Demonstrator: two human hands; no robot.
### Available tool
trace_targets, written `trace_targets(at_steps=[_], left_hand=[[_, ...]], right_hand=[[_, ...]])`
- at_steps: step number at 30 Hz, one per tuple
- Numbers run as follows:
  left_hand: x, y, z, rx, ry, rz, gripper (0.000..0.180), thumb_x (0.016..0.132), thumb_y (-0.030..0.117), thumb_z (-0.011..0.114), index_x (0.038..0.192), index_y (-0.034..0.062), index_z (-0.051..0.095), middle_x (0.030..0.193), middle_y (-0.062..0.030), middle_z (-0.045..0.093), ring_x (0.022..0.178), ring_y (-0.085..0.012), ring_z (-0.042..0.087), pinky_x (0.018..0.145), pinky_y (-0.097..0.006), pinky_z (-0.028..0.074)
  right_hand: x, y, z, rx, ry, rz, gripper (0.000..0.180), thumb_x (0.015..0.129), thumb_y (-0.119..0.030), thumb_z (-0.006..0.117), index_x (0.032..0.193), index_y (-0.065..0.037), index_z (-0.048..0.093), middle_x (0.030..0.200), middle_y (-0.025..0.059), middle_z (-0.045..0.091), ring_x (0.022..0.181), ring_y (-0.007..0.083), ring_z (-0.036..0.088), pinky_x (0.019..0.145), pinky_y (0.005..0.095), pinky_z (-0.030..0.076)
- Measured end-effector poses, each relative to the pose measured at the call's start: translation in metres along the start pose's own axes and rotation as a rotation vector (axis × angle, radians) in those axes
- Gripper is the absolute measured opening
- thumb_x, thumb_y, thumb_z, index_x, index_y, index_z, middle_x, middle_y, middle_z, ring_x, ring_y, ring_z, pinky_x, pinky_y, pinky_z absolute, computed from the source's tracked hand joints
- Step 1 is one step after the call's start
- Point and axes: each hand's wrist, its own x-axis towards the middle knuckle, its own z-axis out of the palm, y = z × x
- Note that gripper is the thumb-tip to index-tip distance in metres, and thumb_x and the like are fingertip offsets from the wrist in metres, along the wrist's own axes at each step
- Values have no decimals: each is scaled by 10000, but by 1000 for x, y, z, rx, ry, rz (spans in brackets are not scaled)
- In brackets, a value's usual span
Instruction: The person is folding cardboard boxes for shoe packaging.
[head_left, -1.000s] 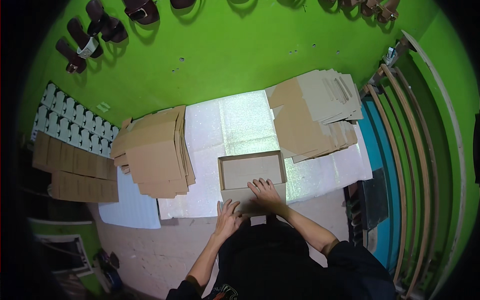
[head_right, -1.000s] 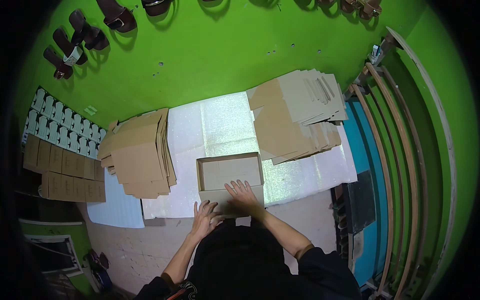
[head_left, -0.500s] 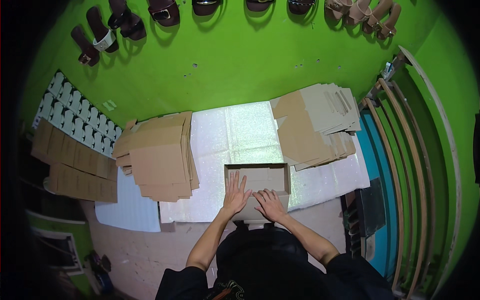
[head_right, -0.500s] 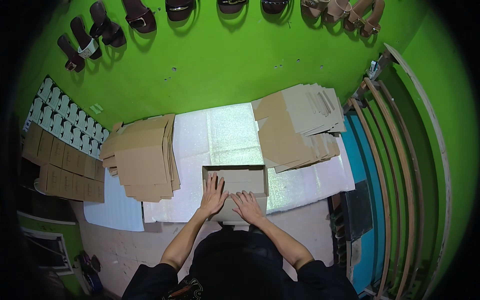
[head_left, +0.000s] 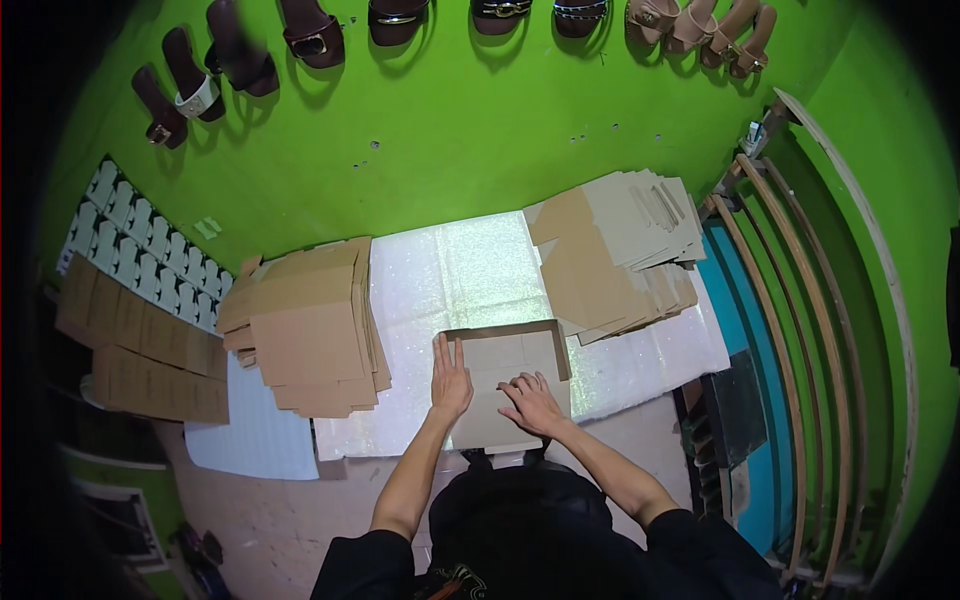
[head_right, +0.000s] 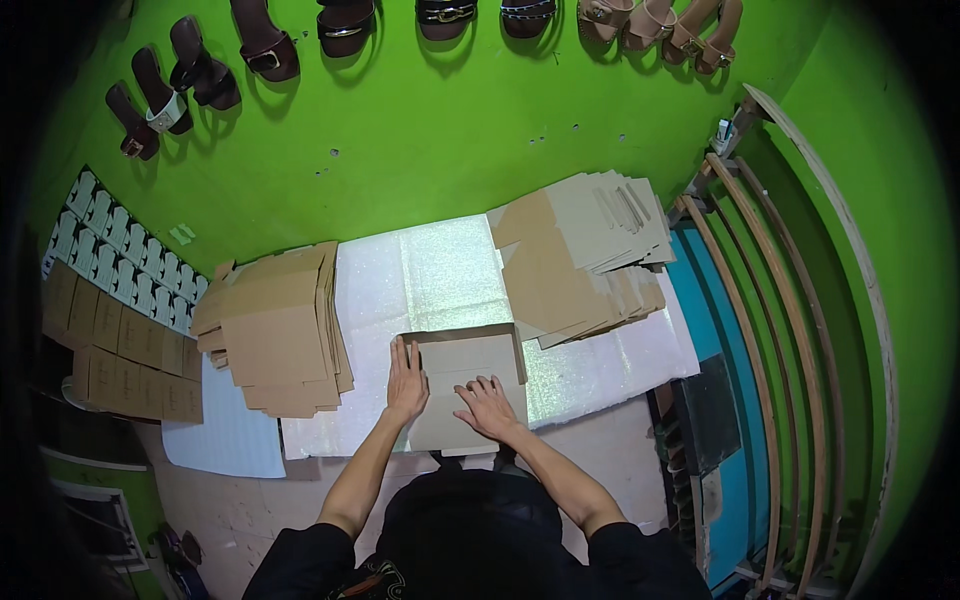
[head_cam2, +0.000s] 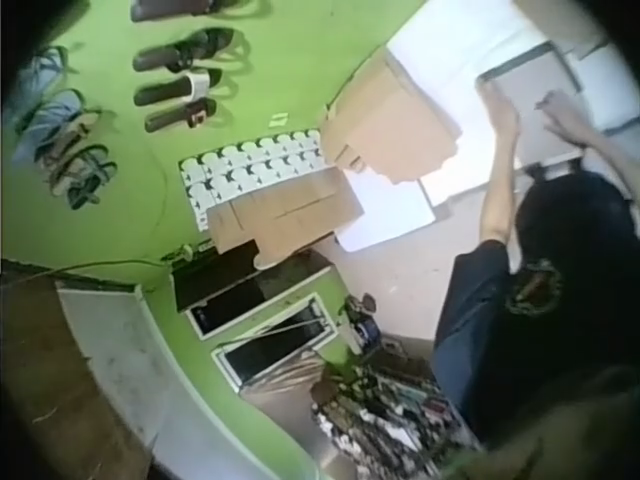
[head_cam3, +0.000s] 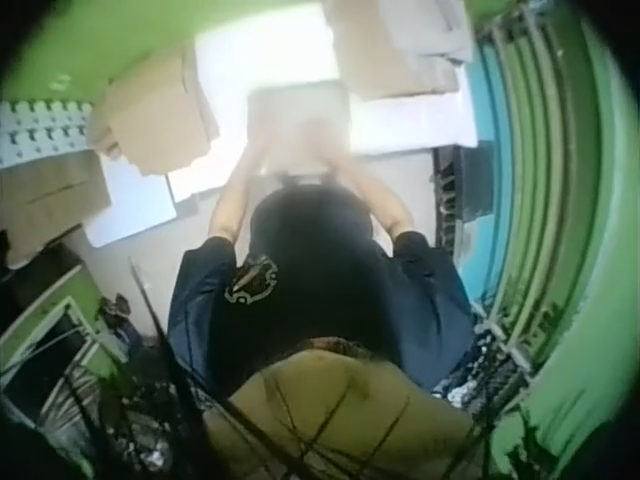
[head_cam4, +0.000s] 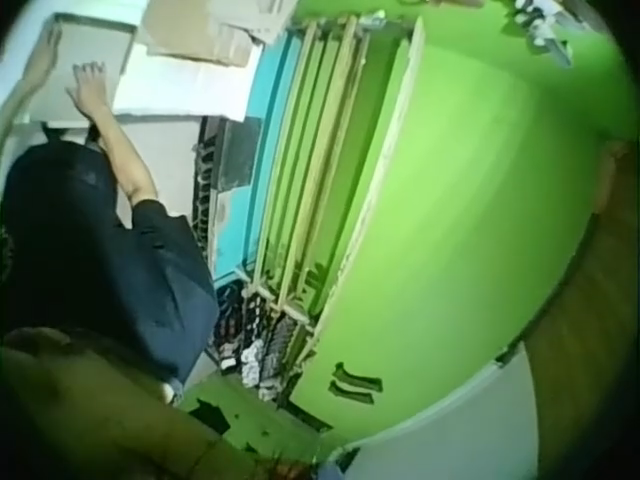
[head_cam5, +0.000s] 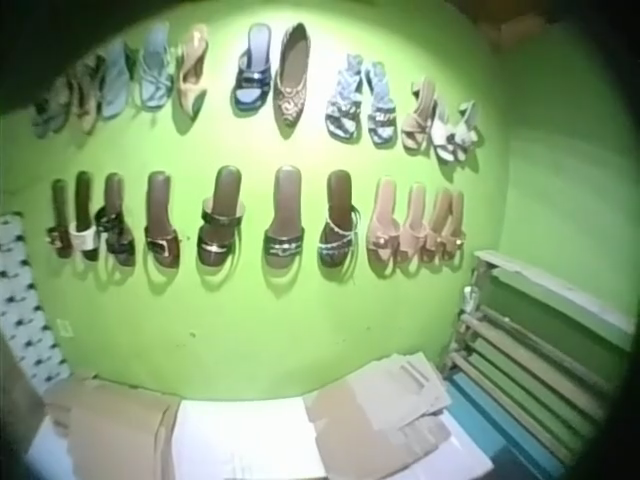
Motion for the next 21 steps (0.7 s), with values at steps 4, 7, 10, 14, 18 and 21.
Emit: trace_targets(at_steps=[4, 7, 10, 14, 18, 21], left_hand=[[-7, 12, -3, -19, -68, -47, 788, 917, 203, 574, 1548, -92, 203, 1627, -346, 45, 1518, -504, 49, 1252, -516, 124], [-10, 7, 0, 42, -45, -75, 862, 885, 282, 632, 1552, -83, 224, 1634, -340, 16, 1526, -488, 21, 1261, -504, 77], [-8, 8, 2, 46, -58, -80, 862, 882, 271, 635, 1551, -84, 224, 1638, -334, 9, 1526, -489, 20, 1260, -504, 81], [-8, 8, 2, 30, -42, -78, 872, 874, 263, 643, 1553, -82, 219, 1641, -327, 7, 1527, -487, 20, 1260, -503, 85], [-5, 12, -5, 27, -63, -105, 925, 852, 272, 673, 1563, -72, 192, 1645, -318, 7, 1533, -472, 23, 1257, -499, 110], [1, 16, -12, 38, -99, -144, 985, 825, 295, 704, 1572, -61, 170, 1650, -308, 8, 1538, -457, 28, 1247, -495, 155]], right_hand=[[-1, 1, -6, -1, 16, 3, 563, 971, -410, 608, 1428, -106, 484, 1399, 190, 477, 1389, 422, 372, 1175, 606, 254], [5, 8, -12, -32, 155, 27, 595, 1010, -446, 517, 1460, -60, 465, 1508, 249, 397, 1448, 462, 298, 1197, 595, 216], [17, 31, -22, -34, 138, 119, 625, 1025, -467, 478, 1485, -44, 447, 1556, 276, 334, 1475, 478, 238, 1219, 552, 199], [25, 57, -35, -63, 157, 110, 642, 1020, -469, 484, 1476, -17, 454, 1567, 286, 304, 1493, 474, 194, 1231, 529, 190], [30, 69, -35, -51, 131, 96, 654, 1019, -470, 481, 1483, -11, 443, 1581, 283, 284, 1501, 458, 189, 1232, 527, 190], [37, 72, -35, -97, 114, 109, 657, 1019, -468, 483, 1507, -36, 412, 1603, 266, 259, 1504, 429, 207, 1220, 523, 211]])
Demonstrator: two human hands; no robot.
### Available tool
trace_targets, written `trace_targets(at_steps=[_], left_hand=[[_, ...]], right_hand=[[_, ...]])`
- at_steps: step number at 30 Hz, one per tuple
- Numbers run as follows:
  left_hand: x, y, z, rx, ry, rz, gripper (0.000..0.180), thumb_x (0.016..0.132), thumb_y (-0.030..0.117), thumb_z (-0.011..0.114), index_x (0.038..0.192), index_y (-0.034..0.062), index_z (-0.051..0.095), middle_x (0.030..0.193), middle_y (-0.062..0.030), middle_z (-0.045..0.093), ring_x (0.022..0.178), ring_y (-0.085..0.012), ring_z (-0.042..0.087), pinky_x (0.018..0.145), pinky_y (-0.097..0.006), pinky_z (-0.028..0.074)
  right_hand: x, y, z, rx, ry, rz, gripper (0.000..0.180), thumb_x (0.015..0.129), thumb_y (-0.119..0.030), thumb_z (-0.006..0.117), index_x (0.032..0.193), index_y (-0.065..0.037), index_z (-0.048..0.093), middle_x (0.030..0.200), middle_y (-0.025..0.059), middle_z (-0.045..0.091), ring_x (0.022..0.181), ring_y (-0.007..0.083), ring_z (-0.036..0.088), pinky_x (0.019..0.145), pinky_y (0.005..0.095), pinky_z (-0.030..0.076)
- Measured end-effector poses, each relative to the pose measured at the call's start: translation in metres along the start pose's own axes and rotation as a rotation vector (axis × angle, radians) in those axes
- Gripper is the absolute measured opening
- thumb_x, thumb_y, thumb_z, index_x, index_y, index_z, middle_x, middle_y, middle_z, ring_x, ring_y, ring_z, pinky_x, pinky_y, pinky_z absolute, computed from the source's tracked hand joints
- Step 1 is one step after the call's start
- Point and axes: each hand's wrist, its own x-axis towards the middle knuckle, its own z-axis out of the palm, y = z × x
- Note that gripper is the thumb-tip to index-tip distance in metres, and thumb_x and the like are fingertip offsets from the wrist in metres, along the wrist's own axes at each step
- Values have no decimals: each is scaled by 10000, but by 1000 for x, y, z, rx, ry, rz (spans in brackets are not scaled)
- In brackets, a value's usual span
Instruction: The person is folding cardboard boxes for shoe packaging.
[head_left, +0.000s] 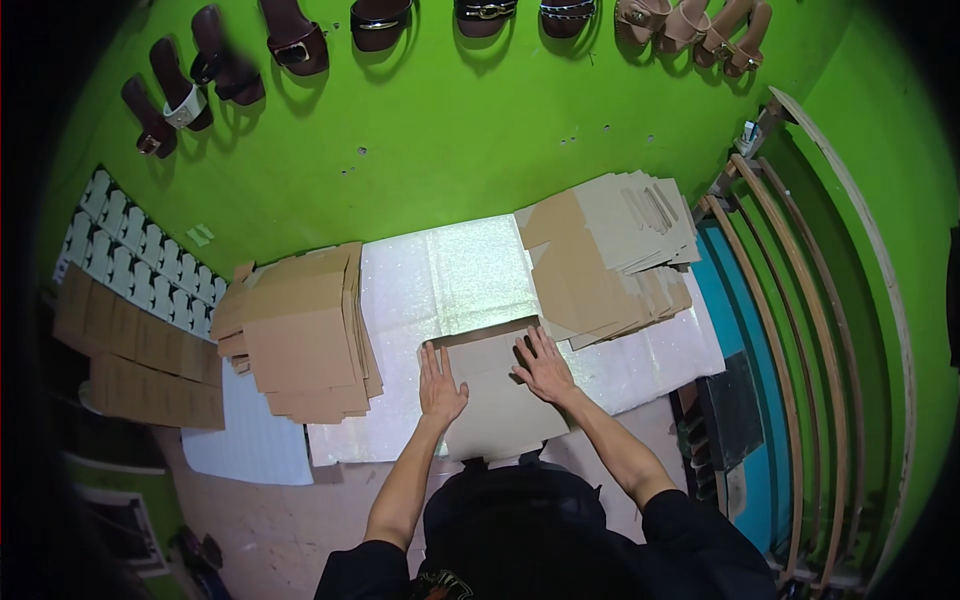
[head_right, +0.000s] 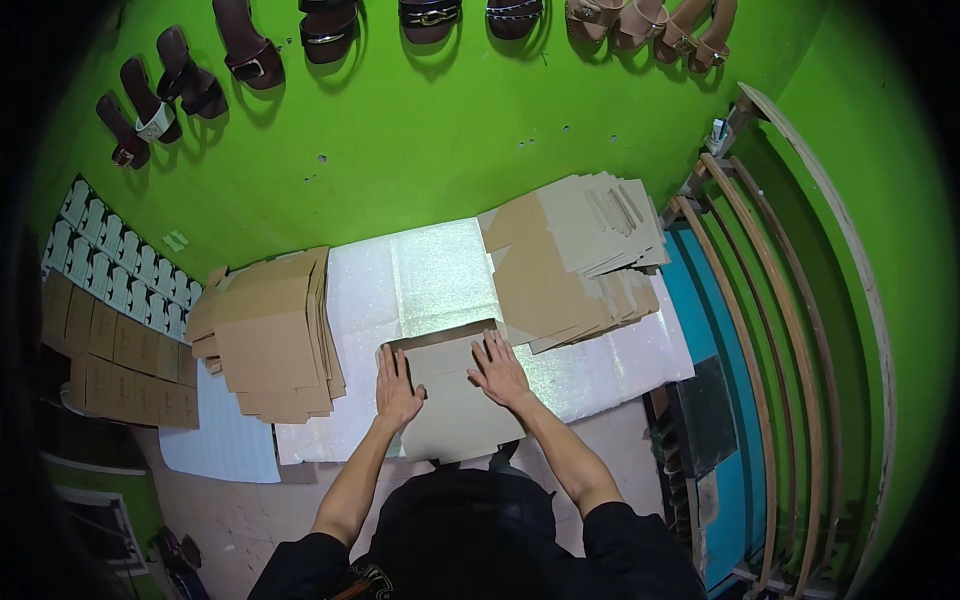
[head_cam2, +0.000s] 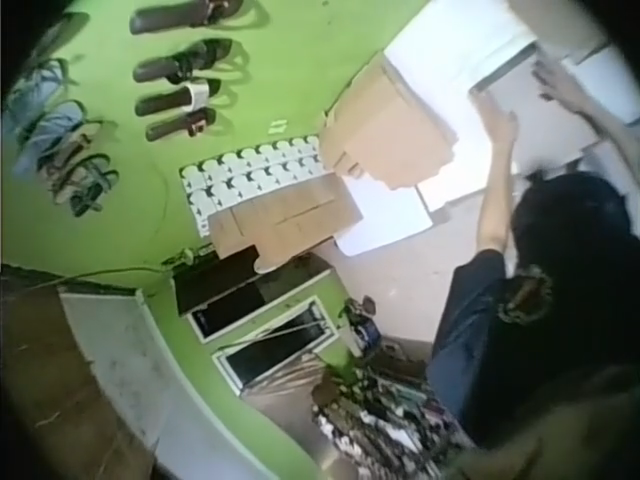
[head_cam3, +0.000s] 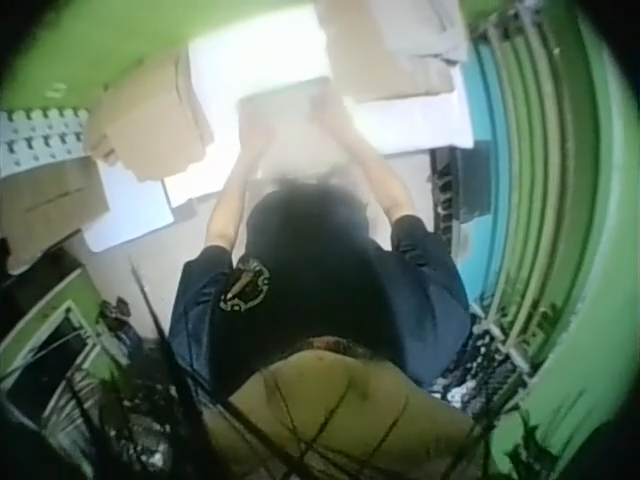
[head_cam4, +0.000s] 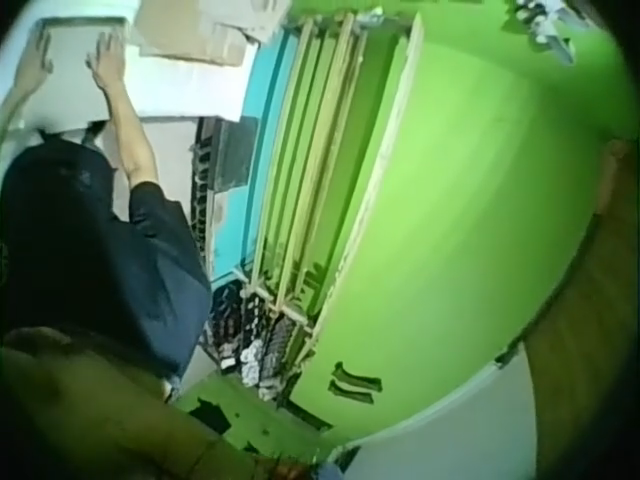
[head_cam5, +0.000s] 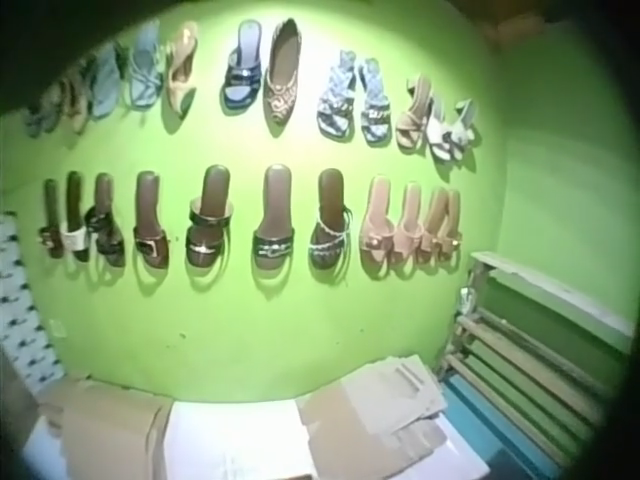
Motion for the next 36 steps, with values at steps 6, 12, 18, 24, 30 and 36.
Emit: trace_targets(at_steps=[6, 12, 18, 24, 30, 36], left_hand=[[8, 4, -7, 49, -51, -52, 1086, 764, 318, 768, 1591, -10, 145, 1672, -256, -13, 1541, -429, 65, 1172, -519, 295], [17, 4, -6, 29, 0, -78, 1046, 753, 295, 764, 1577, -6, 194, 1639, -261, 122, 1510, -451, 147, 1122, -543, 341], [34, 8, 0, 65, 85, -87, 886, 806, 235, 695, 1548, -12, 279, 1523, -299, 308, 1462, -497, 221, 1141, -568, 295], [41, -9, 15, 169, 175, -11, 798, 833, 225, 666, 1530, 9, 340, 1528, -303, 318, 1465, -519, 201, 1179, -619, 206], [40, -11, 13, 39, 161, 48, 804, 820, 253, 715, 1538, 134, 374, 1540, -260, 329, 1468, -498, 219, 1180, -594, 243], [40, -16, 14, -105, 205, 37, 775, 787, 152, 789, 1485, 175, 452, 1516, -237, 347, 1454, -484, 253, 1172, -533, 290]], right_hand=[[27, 2, -4, -83, -10, 42, 668, 1014, -468, 497, 1530, -60, 382, 1624, 227, 254, 1486, 373, 275, 1154, 507, 294], [44, 4, -8, -98, 0, 36, 669, 1004, -454, 510, 1521, -46, 390, 1557, 225, 348, 1450, 375, 323, 1164, 519, 284], [53, 15, -4, -36, 23, 21, 654, 987, -421, 555, 1511, -64, 397, 1465, 243, 429, 1434, 426, 321, 1197, 550, 240], [52, 22, 11, -43, 90, -37, 664, 985, -439, 554, 1535, -113, 376, 1523, 265, 357, 1451, 464, 277, 1204, 582, 210], [53, 23, 5, -62, 41, -20, 648, 967, -447, 588, 1527, -177, 403, 1497, 262, 375, 1420, 480, 303, 1175, 612, 257], [55, 21, 4, 108, 71, -1, 633, 930, -374, 664, 1486, -166, 446, 1474, 256, 378, 1409, 485, 308, 1153, 583, 319]])
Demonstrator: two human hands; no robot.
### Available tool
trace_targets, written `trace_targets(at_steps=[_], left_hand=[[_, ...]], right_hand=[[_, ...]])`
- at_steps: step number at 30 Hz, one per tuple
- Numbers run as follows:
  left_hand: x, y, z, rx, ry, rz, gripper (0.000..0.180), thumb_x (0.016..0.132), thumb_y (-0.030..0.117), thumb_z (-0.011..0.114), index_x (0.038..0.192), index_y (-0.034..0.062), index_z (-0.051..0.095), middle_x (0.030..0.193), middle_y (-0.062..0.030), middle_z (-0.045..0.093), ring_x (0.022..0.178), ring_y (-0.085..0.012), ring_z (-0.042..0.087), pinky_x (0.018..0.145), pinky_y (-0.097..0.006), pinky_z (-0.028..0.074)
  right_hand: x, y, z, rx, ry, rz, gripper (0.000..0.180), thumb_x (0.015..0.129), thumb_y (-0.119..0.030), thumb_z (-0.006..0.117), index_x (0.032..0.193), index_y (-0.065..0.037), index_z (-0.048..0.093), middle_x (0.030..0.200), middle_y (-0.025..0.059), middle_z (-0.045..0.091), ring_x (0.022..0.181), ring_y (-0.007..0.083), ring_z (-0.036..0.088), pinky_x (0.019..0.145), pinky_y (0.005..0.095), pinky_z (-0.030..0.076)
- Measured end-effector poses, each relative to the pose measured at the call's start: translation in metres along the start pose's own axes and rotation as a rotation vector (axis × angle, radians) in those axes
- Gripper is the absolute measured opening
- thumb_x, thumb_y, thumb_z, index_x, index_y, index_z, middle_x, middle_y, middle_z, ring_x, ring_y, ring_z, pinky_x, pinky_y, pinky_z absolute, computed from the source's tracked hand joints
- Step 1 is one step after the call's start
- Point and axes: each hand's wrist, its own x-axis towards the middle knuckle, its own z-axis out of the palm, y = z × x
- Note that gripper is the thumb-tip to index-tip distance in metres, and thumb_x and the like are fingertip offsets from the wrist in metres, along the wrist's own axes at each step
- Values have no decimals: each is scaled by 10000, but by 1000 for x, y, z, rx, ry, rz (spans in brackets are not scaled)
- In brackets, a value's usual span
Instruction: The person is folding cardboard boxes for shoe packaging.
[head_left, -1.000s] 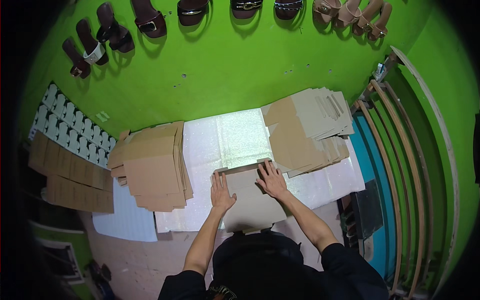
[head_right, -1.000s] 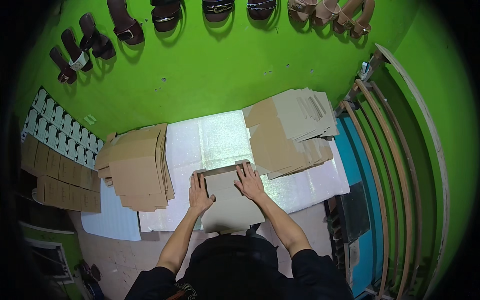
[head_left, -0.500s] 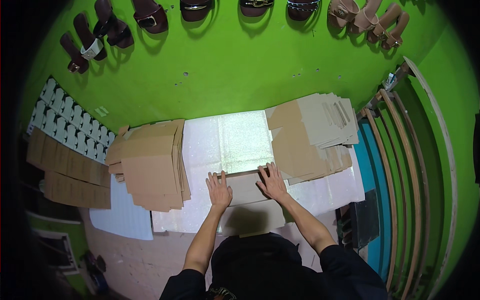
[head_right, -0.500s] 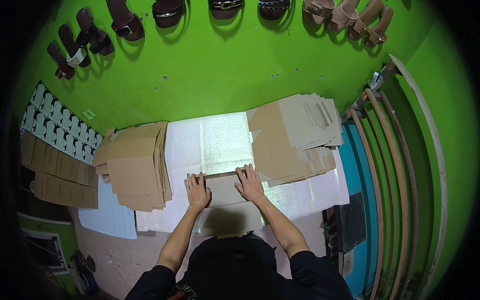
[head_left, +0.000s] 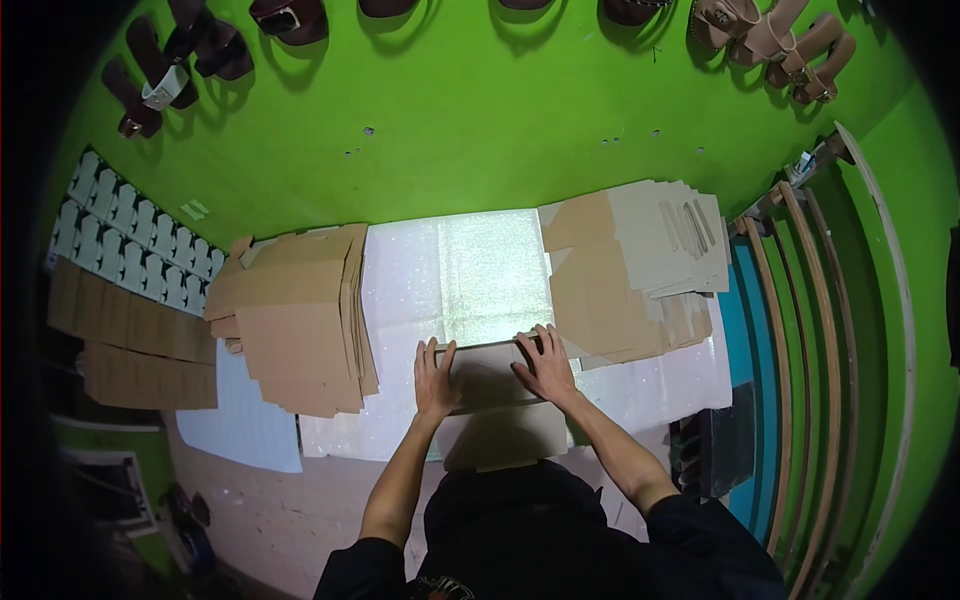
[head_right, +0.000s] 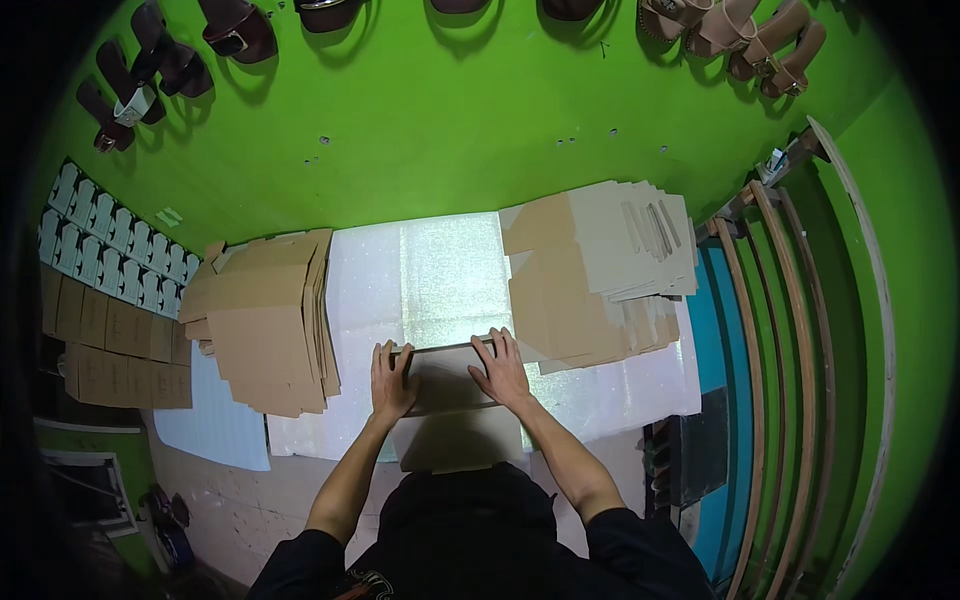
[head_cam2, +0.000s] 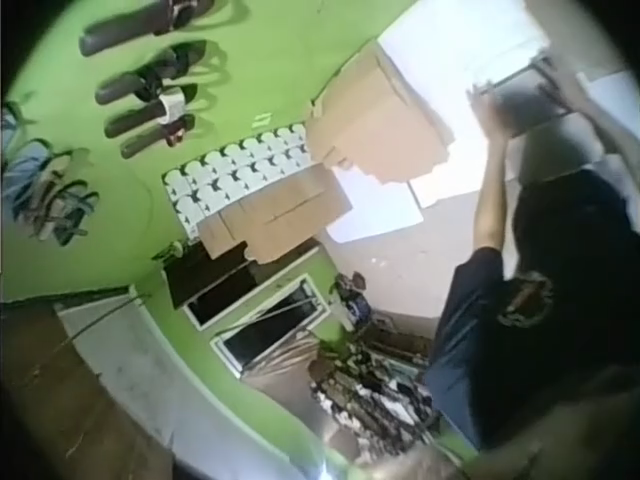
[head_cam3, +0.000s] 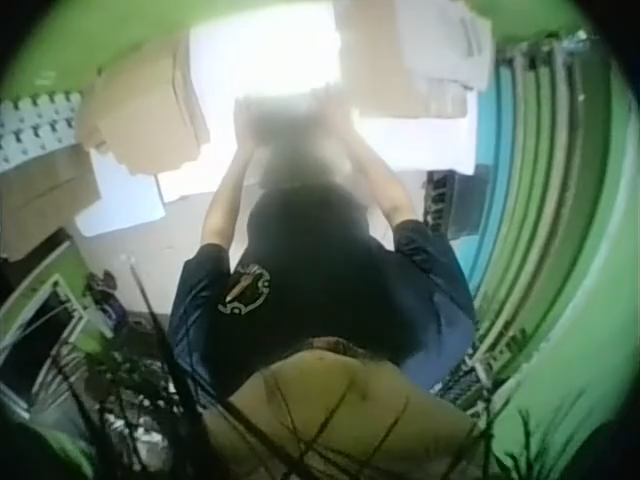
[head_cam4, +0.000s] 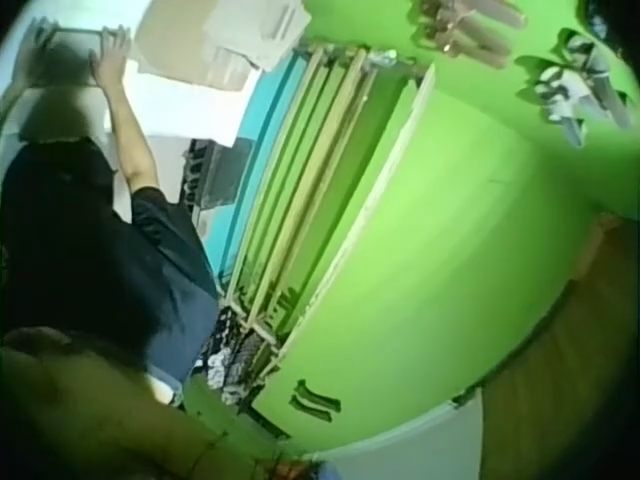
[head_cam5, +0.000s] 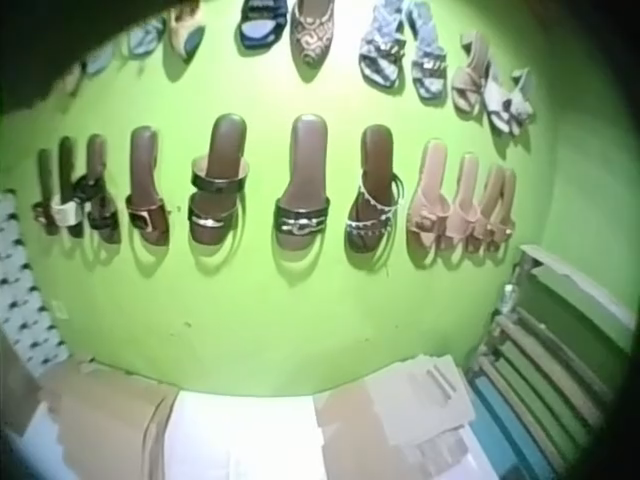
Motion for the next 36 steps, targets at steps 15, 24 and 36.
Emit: trace_targets(at_steps=[15, 24, 36], left_hand=[[0, 3, 5, -86, 79, -59, 650, 818, 170, 699, 1439, 191, 507, 1487, -199, 380, 1443, -459, 284, 1157, -544, 307], [2, 14, -4, -43, 62, -52, 644, 817, 145, 711, 1427, 150, 506, 1460, -220, 403, 1430, -471, 299, 1152, -538, 326], [-6, -1, -19, -61, 22, -20, 823, 858, 153, 657, 1591, 118, 284, 1624, -267, 209, 1490, -495, 180, 1206, -567, 213]], right_hand=[[1, -1, 3, 43, -14, 18, 686, 869, -316, 734, 1473, -171, 440, 1487, 247, 346, 1420, 510, 274, 1163, 556, 322], [-2, -1, 4, 19, -5, 35, 691, 871, -339, 718, 1480, -161, 445, 1500, 243, 345, 1437, 488, 261, 1168, 548, 318], [-12, 7, -6, 23, 39, 1, 753, 906, -389, 676, 1551, -152, 366, 1580, 247, 282, 1461, 498, 236, 1193, 572, 257]])
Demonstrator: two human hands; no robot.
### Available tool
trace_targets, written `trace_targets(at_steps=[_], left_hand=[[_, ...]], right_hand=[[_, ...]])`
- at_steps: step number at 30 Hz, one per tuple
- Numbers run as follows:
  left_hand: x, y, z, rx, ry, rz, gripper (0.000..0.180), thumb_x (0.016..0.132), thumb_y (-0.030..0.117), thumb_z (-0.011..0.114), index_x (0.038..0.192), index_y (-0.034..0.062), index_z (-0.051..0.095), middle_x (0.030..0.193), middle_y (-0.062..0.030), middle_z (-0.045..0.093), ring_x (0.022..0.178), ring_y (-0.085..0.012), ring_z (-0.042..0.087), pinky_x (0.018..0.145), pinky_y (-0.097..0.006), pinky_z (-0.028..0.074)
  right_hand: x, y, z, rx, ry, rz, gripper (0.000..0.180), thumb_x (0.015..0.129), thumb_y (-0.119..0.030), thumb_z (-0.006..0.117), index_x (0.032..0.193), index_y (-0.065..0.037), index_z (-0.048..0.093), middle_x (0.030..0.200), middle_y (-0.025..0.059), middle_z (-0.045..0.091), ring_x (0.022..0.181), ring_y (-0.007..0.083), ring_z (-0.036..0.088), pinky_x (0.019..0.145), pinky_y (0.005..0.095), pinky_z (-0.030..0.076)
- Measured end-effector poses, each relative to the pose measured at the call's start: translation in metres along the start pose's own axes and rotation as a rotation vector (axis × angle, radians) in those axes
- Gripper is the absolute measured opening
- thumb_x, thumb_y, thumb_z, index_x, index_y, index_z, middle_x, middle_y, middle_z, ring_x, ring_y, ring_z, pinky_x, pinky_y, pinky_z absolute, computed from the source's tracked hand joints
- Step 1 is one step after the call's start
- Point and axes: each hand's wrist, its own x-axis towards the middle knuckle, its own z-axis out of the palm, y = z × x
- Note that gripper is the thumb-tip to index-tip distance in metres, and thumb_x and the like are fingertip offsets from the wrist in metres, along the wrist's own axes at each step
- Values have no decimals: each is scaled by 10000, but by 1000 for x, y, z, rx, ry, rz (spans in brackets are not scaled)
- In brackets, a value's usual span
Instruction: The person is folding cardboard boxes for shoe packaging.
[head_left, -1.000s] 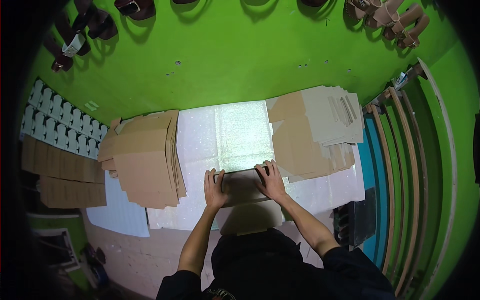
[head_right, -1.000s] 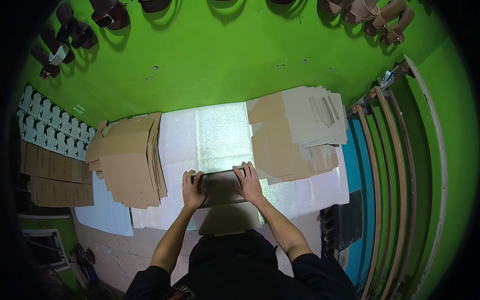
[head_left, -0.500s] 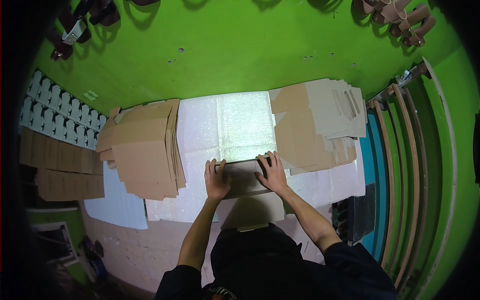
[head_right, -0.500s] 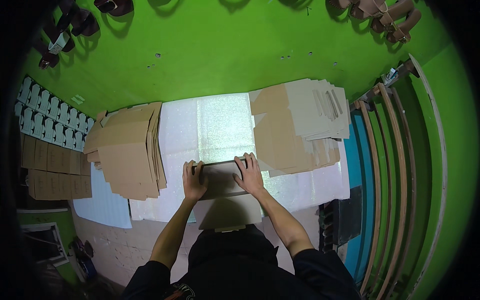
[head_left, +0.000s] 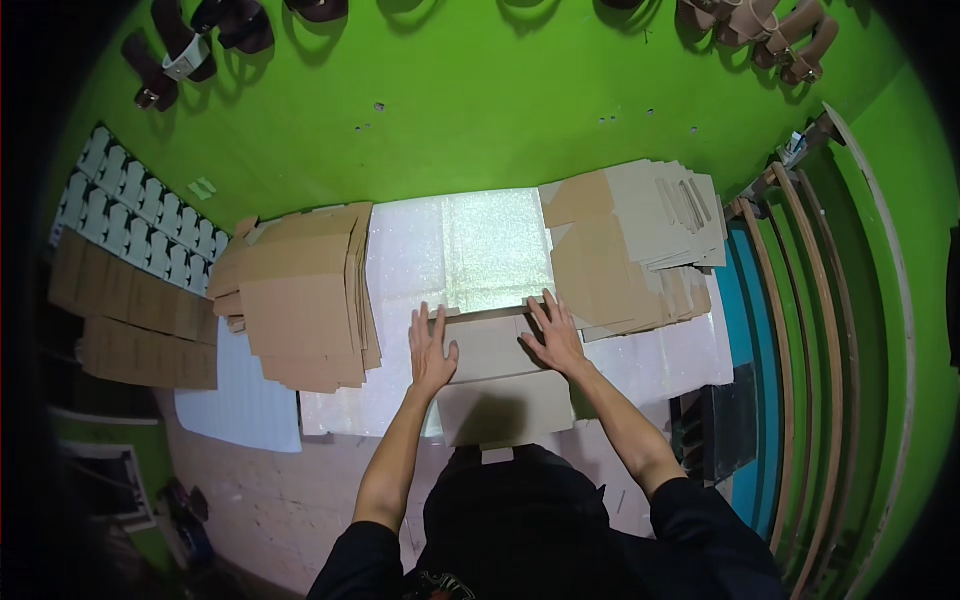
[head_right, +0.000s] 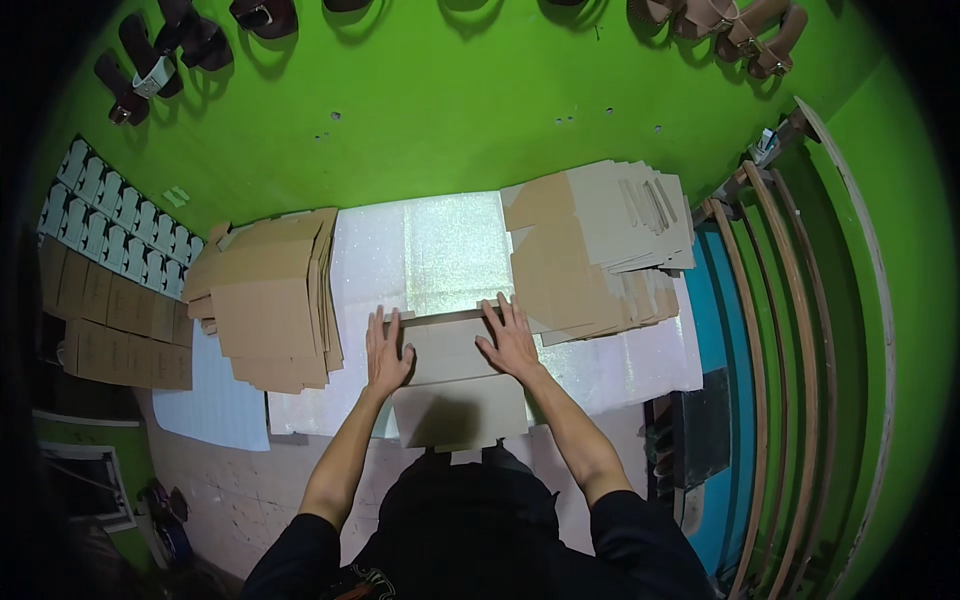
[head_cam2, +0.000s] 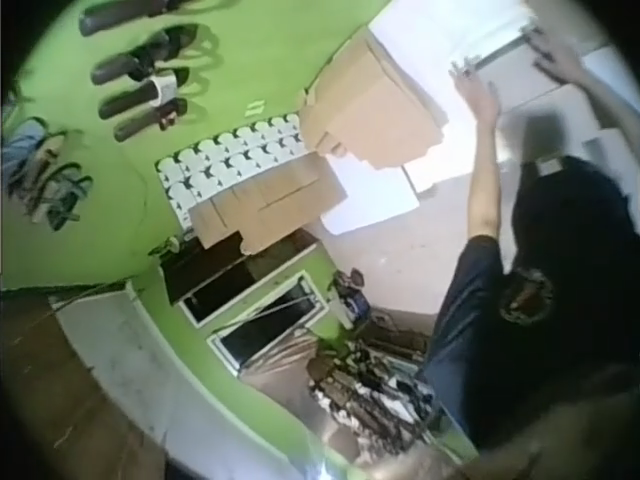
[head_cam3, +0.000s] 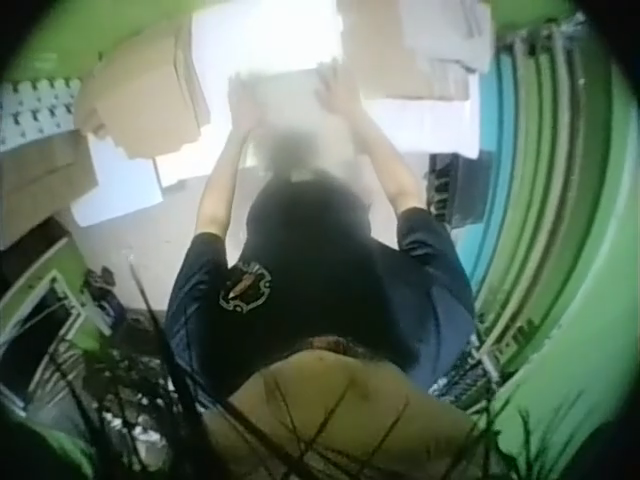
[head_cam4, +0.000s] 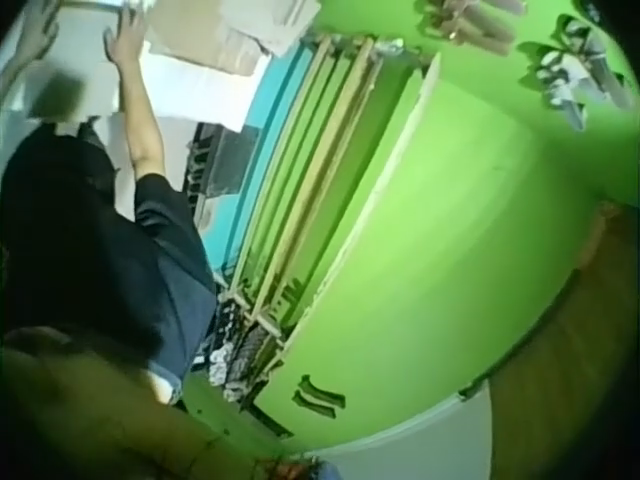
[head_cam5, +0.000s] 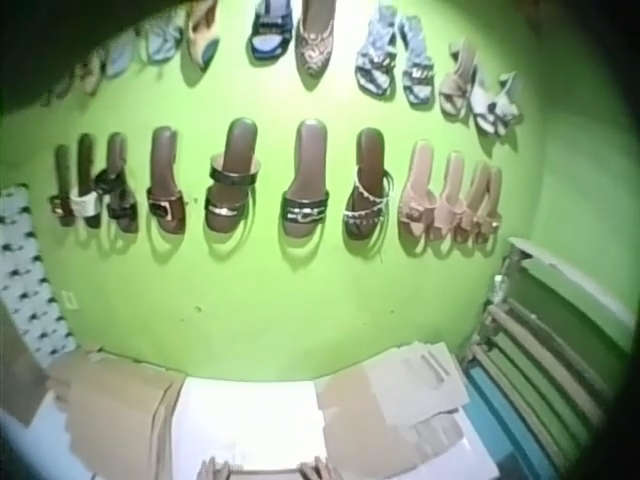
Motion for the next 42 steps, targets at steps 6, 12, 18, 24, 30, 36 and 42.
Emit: trace_targets(at_steps=[6, 12, 18, 24, 30, 36, 42], left_hand=[[-52, -32, 1, -350, 84, -402, 797, 969, 326, 623, 1545, -78, 249, 1610, -286, 238, 1513, -413, 191, 1238, -458, 175], [-82, -45, 26, -416, -43, -382, 591, 1061, 348, 463, 1505, -38, 403, 1613, -272, 256, 1507, -407, 219, 1239, -447, 175], [-89, -30, 24, -447, 94, -330, 500, 1079, 213, 366, 1488, -73, 399, 1577, -293, 316, 1477, -422, 285, 1232, -445, 202], [-105, -50, 11, -221, 24, -296, 593, 1064, 227, 399, 1554, -68, 244, 1620, -283, 218, 1510, -424, 195, 1241, -483, 149], [-63, -41, -16, -124, 7, -89, 827, 1000, 326, 547, 1598, -11, 87, 1646, -278, 119, 1525, -449, 113, 1233, -548, 93], [-24, -34, -15, -58, -74, 17, 854, 972, 344, 581, 1600, 0, 115, 1652, -267, 105, 1532, -444, 92, 1232, -564, 83], [-17, -28, -5, -50, -23, -26, 876, 939, 348, 617, 1600, 13, 150, 1661, -246, 112, 1539, -438, 72, 1219, -610, 66]], right_hand=[[-47, 12, -8, 329, 130, 363, 806, 984, -359, 609, 1542, 69, 214, 1574, 294, 270, 1487, 421, 244, 1228, 454, 220], [-61, 0, 13, 534, 99, 427, 627, 1083, -330, 399, 1564, 36, 233, 1593, 257, 293, 1492, 383, 269, 1227, 426, 223], [-66, -27, 33, 599, 153, 402, 545, 1102, -252, 328, 1572, 14, 252, 1608, 231, 307, 1488, 366, 303, 1220, 404, 248], [-71, -51, 31, 540, 38, 391, 654, 1089, -298, 380, 1593, 15, 102, 1603, 311, 231, 1486, 450, 248, 1228, 434, 220], [-47, -47, 17, 171, 45, 257, 819, 1017, -436, 520, 1589, 14, 144, 1644, 284, 104, 1491, 521, 134, 1230, 543, 159], [-19, -42, 18, 53, -102, 141, 908, 949, -515, 590, 1604, -40, 178, 1670, 225, 68, 1526, 477, 46, 1227, 585, 82], [-13, -45, 24, -11, -76, 174, 938, 921, -553, 611, 1607, -67, 194, 1673, 221, 56, 1518, 498, 31, 1208, 633, 91]])
